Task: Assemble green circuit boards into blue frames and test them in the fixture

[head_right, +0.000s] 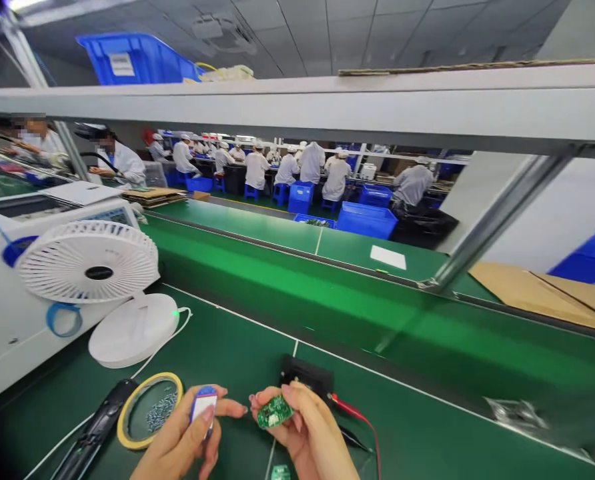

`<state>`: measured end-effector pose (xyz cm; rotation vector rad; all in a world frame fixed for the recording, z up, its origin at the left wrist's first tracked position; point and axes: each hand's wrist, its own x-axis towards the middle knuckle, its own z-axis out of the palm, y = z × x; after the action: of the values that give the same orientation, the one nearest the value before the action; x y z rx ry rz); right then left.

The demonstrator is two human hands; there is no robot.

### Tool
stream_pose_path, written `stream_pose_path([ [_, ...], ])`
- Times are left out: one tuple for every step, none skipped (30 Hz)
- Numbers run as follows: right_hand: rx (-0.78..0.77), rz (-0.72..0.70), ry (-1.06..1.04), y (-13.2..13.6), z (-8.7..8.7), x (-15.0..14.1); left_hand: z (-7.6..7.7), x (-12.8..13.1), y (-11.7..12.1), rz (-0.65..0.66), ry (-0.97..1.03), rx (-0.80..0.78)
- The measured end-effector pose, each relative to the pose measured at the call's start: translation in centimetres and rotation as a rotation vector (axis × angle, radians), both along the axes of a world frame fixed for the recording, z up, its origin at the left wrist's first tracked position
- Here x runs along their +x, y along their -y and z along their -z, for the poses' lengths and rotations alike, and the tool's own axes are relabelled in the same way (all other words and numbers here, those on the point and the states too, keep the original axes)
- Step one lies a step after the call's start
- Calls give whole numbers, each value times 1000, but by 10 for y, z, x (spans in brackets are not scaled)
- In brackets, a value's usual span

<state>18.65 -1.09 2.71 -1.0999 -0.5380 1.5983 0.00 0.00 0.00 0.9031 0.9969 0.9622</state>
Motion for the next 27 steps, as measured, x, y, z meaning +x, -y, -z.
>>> stream_pose_path([
  [-31, -7, -83, 1, 0, -1, 1, 5, 1, -19, -71, 76],
  [-63, -31, -135, 1, 0, -2, 2, 9, 2, -25, -149, 130],
  [-91, -72, -157, 2, 0, -3, 3, 13, 5, -19, -222, 162],
  [-108, -109, -155, 3, 1, -5, 4, 17, 7, -12, -286, 190],
  [-109, -132, -127, 5, 2, -6, 5, 21, 10, -10, -343, 225],
  [-88, -140, -71, 6, 4, -8, 6, 24, 12, -16, -398, 270],
  [-43, -131, 12, 8, 5, -10, 8, 27, 14, -31, -453, 321],
  [25, -104, 110, 10, 7, -12, 10, 30, 16, -51, -502, 377],
  [104, -72, 209, 12, 10, -14, 13, 33, 17, -71, -544, 437],
  [177, -49, 299, 13, 12, -15, 15, 35, 18, -90, -576, 499],
  [231, -45, 372, 14, 15, -17, 18, 36, 19, -105, -598, 561],
  [264, -52, 421, 15, 17, -17, 20, 37, 20, -116, -610, 616],
  [275, -66, 448, 15, 18, -18, 22, 38, 21, -118, -614, 660],
  [271, -91, 459, 15, 19, -17, 23, 38, 21, -111, -617, 686],
  [261, -114, 456, 15, 18, -17, 23, 38, 21, -95, -621, 691],
  [253, -130, 446, 14, 17, -16, 22, 37, 22, -73, -625, 677],
  [249, -146, 434, 14, 15, -15, 21, 37, 23, -49, -629, 650],
  [244, -160, 431, 14, 13, -14, 19, 37, 24, -28, -632, 613],
  [237, -174, 438, 14, 10, -13, 16, 37, 25, -14, -631, 575],
  [233, -186, 452, 14, 8, -12, 14, 38, 26, -6, -627, 543],
  [231, -194, 469, 14, 6, -11, 12, 39, 27, -7, -620, 524],
  [231, -204, 483, 14, 4, -10, 10, 40, 28, -17, -616, 513],
  [233, -210, 492, 14, 3, -10, 9, 41, 30, -32, -618, 510],
  [234, -216, 497, 14, 2, -9, 8, 41, 30, -47, -625, 512],
  [239, -219, 498, 15, 2, -8, 8, 42, 31, -57, -640, 516],
  [246, -222, 502, 15, 2, -8, 9, 42, 31, -62, -658, 517],
  [257, -219, 511, 15, 3, -8, 10, 41, 31, -64, -678, 521],
])
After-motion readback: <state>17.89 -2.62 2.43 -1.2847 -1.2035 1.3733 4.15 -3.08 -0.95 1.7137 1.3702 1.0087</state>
